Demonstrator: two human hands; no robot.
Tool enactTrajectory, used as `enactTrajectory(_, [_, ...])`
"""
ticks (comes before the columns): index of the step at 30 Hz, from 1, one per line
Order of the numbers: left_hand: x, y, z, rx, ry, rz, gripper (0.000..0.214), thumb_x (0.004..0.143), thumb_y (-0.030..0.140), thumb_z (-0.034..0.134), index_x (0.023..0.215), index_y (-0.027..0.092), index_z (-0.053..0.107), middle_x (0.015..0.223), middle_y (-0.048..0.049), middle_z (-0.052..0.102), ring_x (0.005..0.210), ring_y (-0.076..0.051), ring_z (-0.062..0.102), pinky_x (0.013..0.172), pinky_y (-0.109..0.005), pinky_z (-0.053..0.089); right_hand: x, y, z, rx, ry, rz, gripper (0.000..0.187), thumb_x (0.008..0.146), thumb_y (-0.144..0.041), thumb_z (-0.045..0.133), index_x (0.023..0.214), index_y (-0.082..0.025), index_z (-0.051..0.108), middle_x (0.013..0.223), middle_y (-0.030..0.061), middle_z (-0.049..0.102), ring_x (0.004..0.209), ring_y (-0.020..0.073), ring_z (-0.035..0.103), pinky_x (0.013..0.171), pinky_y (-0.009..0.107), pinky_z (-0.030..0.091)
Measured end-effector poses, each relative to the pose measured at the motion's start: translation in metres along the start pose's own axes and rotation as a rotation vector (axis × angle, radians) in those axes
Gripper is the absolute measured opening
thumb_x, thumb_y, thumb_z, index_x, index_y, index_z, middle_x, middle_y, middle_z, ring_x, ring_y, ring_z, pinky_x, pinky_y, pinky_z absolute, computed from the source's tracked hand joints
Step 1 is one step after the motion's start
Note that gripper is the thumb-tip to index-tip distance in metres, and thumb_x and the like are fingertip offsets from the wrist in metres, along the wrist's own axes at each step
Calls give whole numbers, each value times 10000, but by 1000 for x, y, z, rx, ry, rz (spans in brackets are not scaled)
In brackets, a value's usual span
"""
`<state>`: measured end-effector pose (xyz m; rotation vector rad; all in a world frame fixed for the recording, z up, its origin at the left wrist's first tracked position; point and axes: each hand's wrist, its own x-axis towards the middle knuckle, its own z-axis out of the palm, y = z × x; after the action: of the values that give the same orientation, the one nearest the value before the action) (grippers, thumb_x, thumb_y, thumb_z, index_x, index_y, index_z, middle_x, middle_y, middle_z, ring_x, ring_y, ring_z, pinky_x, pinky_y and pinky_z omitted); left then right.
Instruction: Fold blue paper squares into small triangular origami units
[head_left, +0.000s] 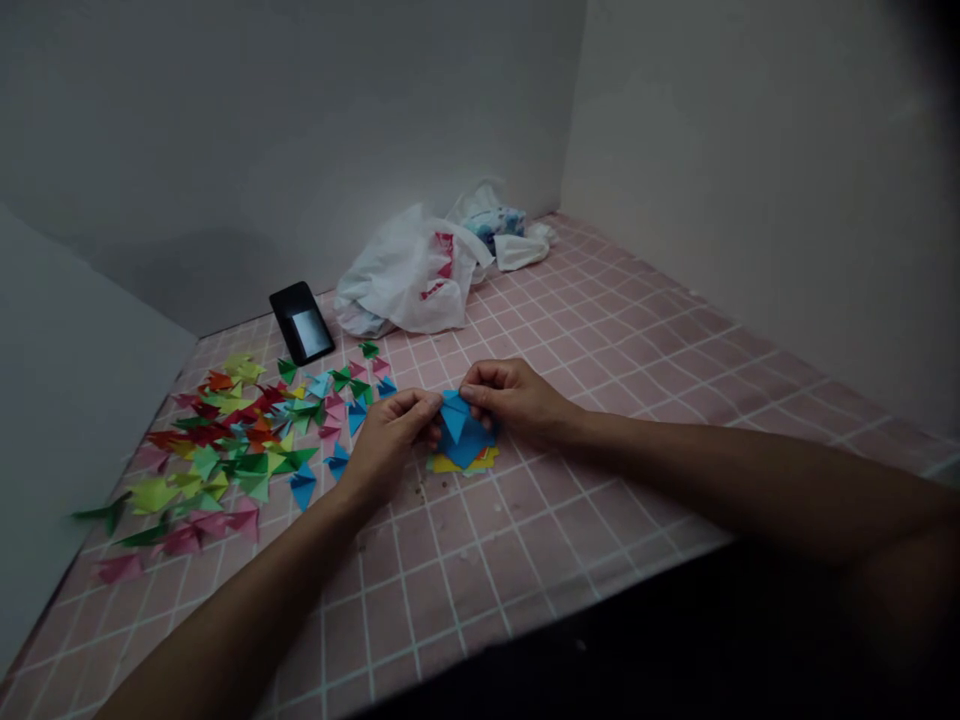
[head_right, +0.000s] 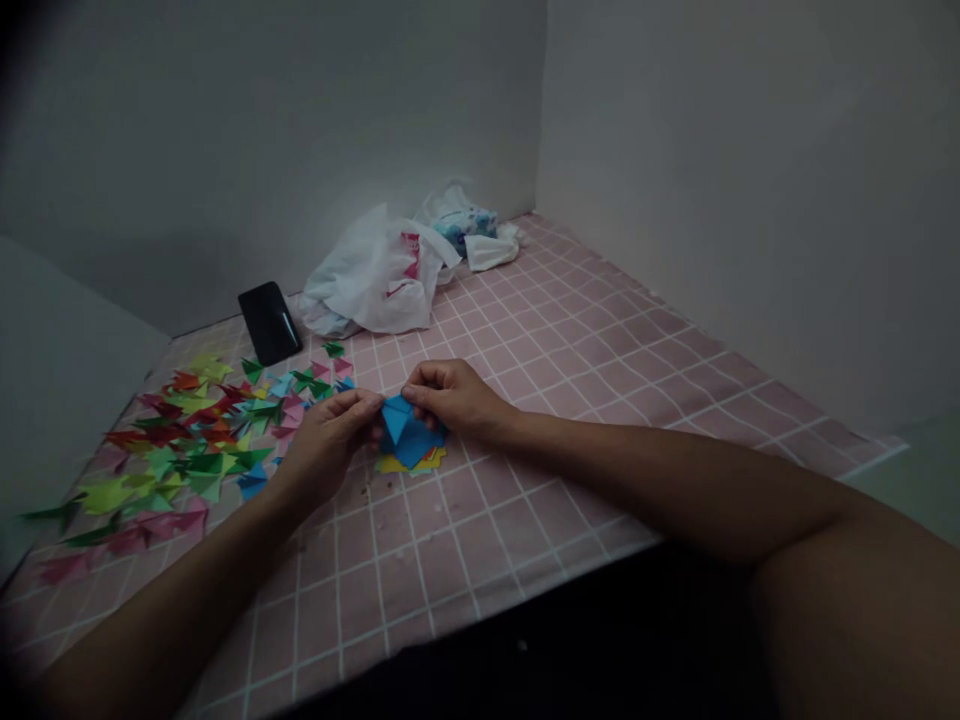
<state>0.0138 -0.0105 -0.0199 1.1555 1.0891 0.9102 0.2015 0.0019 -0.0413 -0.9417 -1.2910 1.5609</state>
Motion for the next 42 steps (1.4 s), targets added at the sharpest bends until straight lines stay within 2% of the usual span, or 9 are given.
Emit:
enactTrajectory(8, [2, -1, -2, 52, 15, 0, 279, 730, 404, 789, 703, 154, 668, 589, 20, 581, 525, -84, 496, 515, -200, 380, 0, 0, 0, 11, 2, -15, 197, 805, -315, 701, 711, -183, 590, 580, -49, 581, 469, 68, 514, 469, 200, 418])
enactTrajectory(13, [0, 1, 1, 145, 96, 121, 259, 730, 371, 759, 642, 155, 644, 553, 21, 567, 513, -88, 480, 520, -214, 373, -1, 1, 2, 59, -27, 14, 241, 802, -369, 730, 745, -182, 590, 607, -43, 604, 489, 69, 535, 483, 200, 430])
enactTrajectory(16, [0, 0, 3, 169, 124, 144, 263, 730, 369, 748, 625, 161, 626, 535, 26, 556, 500, -90, 469, 511, -220, 365, -1, 1, 3, 73, -65, 40, 258, 774, -382, 765, 785, -175, 610, 587, -49, 595, 484, 69, 521, 478, 197, 422])
enactTrajectory(24, [-1, -1, 2, 183, 81, 152, 226, 776, 367, 719, 699, 160, 672, 611, 11, 593, 573, -106, 515, 570, -226, 409, -5, 3, 4, 51, -68, 19, 252, 788, -379, 746, 728, -175, 610, 576, -43, 585, 498, 73, 511, 486, 201, 403])
enactTrajectory(29, [-2, 1, 3, 248, 111, 203, 205, 751, 331, 722, 651, 166, 652, 568, 25, 562, 531, -98, 473, 529, -223, 376, -4, 4, 3, -17, -102, -22, 260, 782, -412, 753, 800, -177, 644, 618, -44, 585, 531, 84, 518, 515, 217, 420])
enactTrajectory(33, [-4, 1, 4, 297, 70, 235, 183, 761, 324, 718, 671, 175, 661, 576, 26, 565, 518, -95, 465, 512, -223, 369, -6, 2, 3, -59, -111, -34, 272, 789, -401, 741, 711, -176, 611, 579, -42, 571, 527, 87, 511, 519, 221, 422])
enactTrajectory(36, [-4, 3, 4, 294, 88, 234, 196, 749, 326, 714, 645, 178, 640, 551, 30, 548, 498, -95, 458, 494, -226, 359, -6, -1, 2, -40, -133, -4, 238, 803, -385, 711, 730, -174, 629, 566, -32, 594, 522, 97, 544, 526, 229, 455])
enactTrajectory(42, [-2, 5, 5, 264, 124, 221, 212, 738, 318, 704, 614, 175, 609, 539, 34, 529, 482, -84, 434, 477, -221, 333, -3, 0, 1, 39, -59, 15, 252, 772, -360, 753, 698, -179, 595, 608, -31, 630, 494, 85, 563, 501, 223, 469])
